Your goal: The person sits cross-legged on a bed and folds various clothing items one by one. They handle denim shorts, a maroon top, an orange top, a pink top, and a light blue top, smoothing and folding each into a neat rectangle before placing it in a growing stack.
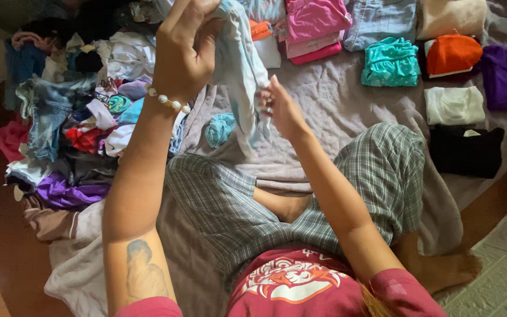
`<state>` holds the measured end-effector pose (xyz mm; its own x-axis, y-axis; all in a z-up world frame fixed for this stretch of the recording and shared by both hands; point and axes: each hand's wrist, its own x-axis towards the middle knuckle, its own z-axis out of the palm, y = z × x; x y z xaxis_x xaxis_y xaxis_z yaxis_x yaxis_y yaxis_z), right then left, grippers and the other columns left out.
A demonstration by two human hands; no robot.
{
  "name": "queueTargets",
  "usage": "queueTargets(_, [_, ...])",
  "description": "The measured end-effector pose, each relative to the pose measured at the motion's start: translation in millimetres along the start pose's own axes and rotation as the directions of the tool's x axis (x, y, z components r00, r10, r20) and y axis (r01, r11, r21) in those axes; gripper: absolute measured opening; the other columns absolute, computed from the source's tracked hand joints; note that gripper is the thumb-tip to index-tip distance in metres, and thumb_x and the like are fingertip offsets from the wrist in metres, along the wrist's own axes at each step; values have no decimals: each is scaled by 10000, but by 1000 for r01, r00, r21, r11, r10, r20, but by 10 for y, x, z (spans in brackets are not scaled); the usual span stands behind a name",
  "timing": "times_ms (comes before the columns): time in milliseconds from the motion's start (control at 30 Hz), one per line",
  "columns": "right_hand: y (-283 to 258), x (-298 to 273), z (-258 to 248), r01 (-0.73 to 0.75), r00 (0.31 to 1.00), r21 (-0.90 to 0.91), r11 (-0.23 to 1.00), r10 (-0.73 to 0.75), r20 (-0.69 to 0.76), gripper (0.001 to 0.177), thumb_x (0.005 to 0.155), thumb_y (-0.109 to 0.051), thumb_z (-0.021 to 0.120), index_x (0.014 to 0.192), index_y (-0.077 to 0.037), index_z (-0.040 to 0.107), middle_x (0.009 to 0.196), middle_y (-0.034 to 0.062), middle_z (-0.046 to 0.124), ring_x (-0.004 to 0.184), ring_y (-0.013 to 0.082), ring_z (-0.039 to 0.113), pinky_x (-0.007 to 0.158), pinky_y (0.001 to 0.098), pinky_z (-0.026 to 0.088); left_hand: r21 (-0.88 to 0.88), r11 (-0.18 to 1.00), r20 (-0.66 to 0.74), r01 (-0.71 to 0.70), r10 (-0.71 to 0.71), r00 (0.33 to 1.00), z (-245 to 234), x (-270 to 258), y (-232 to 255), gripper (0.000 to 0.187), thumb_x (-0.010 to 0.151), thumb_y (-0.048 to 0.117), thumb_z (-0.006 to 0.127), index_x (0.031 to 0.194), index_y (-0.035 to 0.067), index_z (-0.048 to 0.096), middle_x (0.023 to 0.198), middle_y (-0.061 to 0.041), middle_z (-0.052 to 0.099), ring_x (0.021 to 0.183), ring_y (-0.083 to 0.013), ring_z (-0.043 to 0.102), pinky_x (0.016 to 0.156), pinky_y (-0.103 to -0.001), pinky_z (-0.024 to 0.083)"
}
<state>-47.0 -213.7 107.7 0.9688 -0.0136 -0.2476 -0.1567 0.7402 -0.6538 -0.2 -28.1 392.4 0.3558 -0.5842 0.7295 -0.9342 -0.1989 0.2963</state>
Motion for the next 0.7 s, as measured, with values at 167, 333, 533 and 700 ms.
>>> queueTargets(167, [-305,-114,93,181,983,-175,968,-185,-4,265,951,-336,673,1131,-142,678,1052,-60,676,975,66,608,889,301,452,164,979,55,-125,117,992,-153,28,-21,428,963,-137,579,1352,40,587,1238,-196,651,1063,-408,681,903,-470,571])
queueTargets(333, [-760,-277,-191,471,863,-277,838,-502,-53,152,1002,-219,728,1066,-82,743,924,-4,682,833,102,580,768,278,449,228,962,28,-149,147,989,-52,168,51,314,1005,-52,666,1289,60,594,1102,-153,665,940,-365,702,805,-442,589])
queueTargets(533, [-1573,-440,-731,739,449,-565,367,-894,6,314,1066,-290,720,874,-46,677,784,-7,603,674,101,485,600,278,383,203,979,-61,-15,28,998,319,131,564,296,1046,16,662,1323,63,568,1183,-167,657,996,-372,677,842,-434,568])
queueTargets(700, [-1974,-307,-1071,539,287,-841,35,-947,145,392,1114,-207,760,814,-11,599,699,-4,514,643,100,420,593,319,324,2,968,-181,249,-245,953,732,-169,475,122,1148,82,631,1255,69,571,1112,-117,672,991,-318,706,832,-361,573])
